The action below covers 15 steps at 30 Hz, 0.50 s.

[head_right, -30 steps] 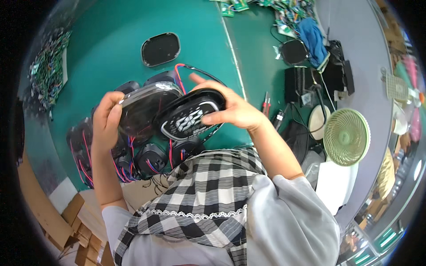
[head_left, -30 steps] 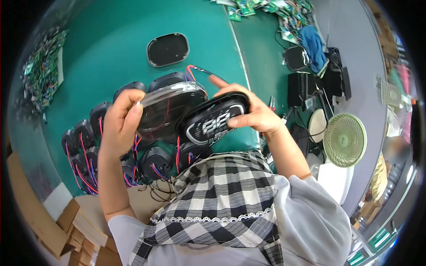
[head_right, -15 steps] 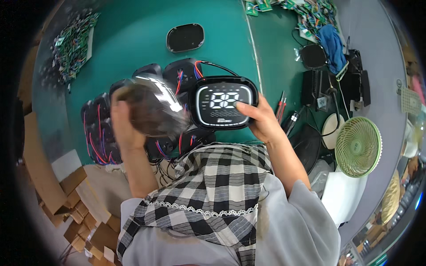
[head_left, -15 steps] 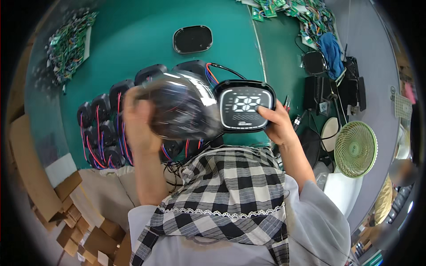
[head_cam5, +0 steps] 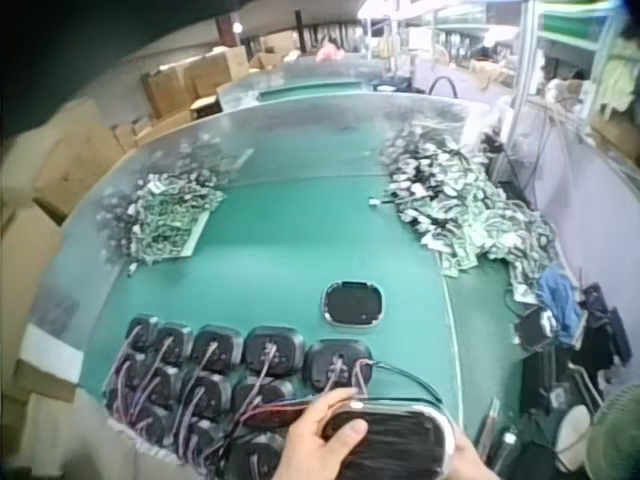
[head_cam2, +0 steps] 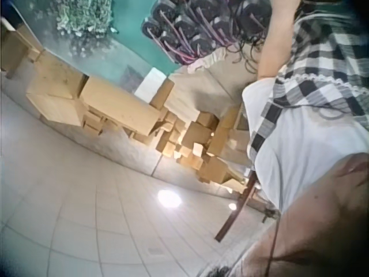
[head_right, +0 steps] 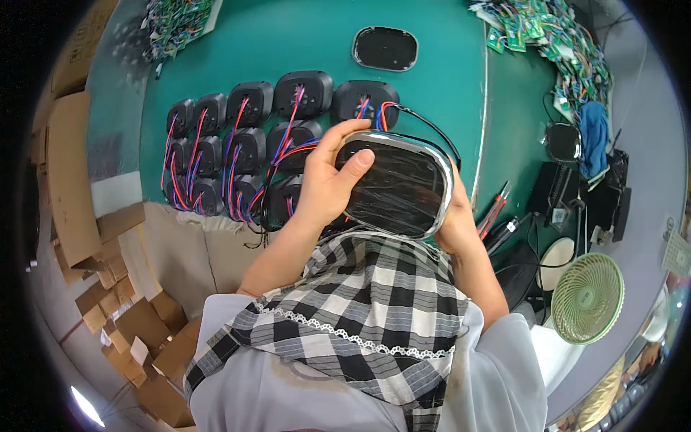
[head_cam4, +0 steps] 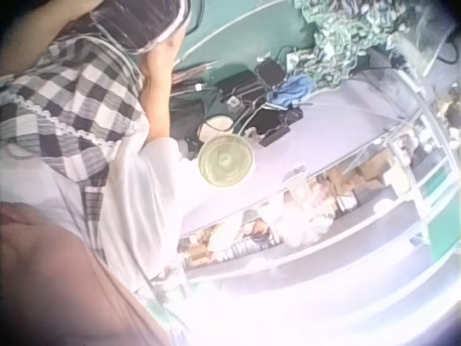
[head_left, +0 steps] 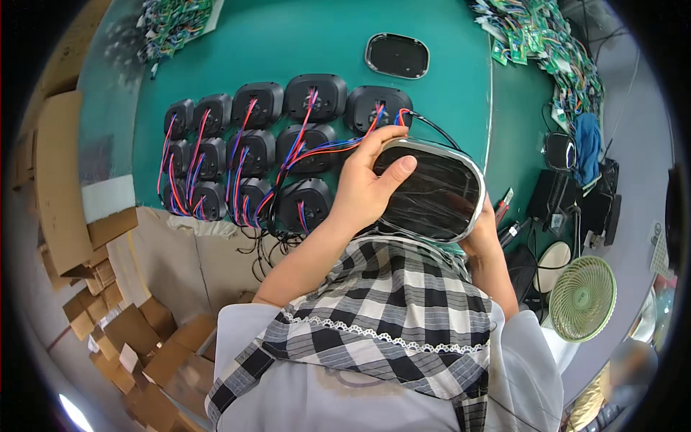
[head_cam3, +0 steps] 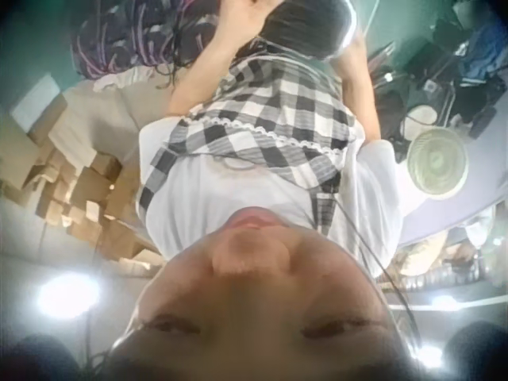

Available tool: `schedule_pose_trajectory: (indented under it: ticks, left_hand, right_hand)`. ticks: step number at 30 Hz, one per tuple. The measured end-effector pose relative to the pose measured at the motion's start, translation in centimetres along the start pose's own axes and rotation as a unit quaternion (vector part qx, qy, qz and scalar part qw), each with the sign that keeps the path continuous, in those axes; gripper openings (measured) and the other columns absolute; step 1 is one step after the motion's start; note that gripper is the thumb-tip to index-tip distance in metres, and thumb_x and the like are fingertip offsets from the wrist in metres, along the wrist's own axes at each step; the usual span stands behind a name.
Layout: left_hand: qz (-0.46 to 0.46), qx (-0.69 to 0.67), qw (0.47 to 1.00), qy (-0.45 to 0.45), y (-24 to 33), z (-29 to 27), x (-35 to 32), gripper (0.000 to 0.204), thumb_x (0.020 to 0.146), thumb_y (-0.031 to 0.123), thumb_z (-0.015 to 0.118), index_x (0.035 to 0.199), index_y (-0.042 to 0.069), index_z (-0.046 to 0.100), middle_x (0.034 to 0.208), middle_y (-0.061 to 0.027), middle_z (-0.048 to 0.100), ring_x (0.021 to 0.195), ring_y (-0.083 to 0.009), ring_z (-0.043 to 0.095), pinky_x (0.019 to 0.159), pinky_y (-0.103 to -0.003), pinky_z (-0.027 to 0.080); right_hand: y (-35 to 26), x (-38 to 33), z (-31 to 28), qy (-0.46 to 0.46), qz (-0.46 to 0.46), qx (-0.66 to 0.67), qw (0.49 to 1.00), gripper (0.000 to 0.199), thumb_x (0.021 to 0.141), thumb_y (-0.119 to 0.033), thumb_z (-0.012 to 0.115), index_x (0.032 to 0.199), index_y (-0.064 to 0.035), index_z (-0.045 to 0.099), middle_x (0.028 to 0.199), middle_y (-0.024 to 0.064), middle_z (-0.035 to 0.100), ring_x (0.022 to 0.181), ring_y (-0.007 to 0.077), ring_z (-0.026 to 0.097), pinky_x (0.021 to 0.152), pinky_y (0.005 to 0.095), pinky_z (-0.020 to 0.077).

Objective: The person assembles digital speedometer units by fitting circuit boards into back casings and snapping front covers onto them by hand. The person then moves packaging materials aside, takes screws from a container, and picks up an electric screwdriver.

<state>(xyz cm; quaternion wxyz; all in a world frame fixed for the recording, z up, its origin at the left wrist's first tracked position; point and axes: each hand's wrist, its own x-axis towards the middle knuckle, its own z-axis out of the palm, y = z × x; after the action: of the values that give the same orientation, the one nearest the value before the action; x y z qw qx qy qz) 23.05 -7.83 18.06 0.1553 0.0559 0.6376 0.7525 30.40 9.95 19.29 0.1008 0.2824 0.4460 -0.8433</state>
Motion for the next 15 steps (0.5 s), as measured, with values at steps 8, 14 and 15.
schedule_pose_trajectory:
  ticks: [8, 14, 15]
  left_hand:
    - [0.018, -0.049, 0.999, 0.016, -0.7, 0.8, -0.5, 0.043, 0.085, 0.019, 0.069, 0.120, -0.002, 0.052, 0.114, -0.0107, 0.059, 0.107, -0.0154, 0.055, 0.093, -0.028, 0.042]
    - [0.010, -0.084, 0.996, 0.026, -0.8, 1.2, -0.8, 0.044, 0.084, 0.017, 0.070, 0.120, -0.001, 0.052, 0.112, -0.0103, 0.060, 0.104, -0.0150, 0.056, 0.092, -0.028, 0.043]
    - [0.027, -0.092, 0.995, 0.039, -0.7, 1.3, -0.9, 0.044, 0.084, 0.017, 0.070, 0.120, -0.001, 0.052, 0.112, -0.0102, 0.060, 0.103, -0.0146, 0.056, 0.091, -0.027, 0.043]
  right_hand:
    - [0.0, 0.2, -2.0, -0.091, 0.009, 0.039, 0.995, 0.065, 0.085, -0.001, 0.059, 0.143, -0.0036, 0.028, 0.132, 0.0128, 0.048, 0.116, 0.0229, 0.051, 0.095, 0.0340, 0.0453]
    - [0.4, 0.3, -1.0, 0.010, -0.082, 0.057, 0.995, 0.036, 0.085, -0.004, 0.056, 0.121, 0.0019, 0.051, 0.114, 0.0168, 0.061, 0.094, 0.0286, 0.064, 0.080, 0.0402, 0.0551]
    - [0.2, 0.0, -0.7, -0.004, -0.087, 0.056, 0.995, 0.038, 0.087, -0.006, 0.054, 0.124, 0.0014, 0.049, 0.117, 0.0160, 0.059, 0.099, 0.0283, 0.062, 0.084, 0.0393, 0.0537]
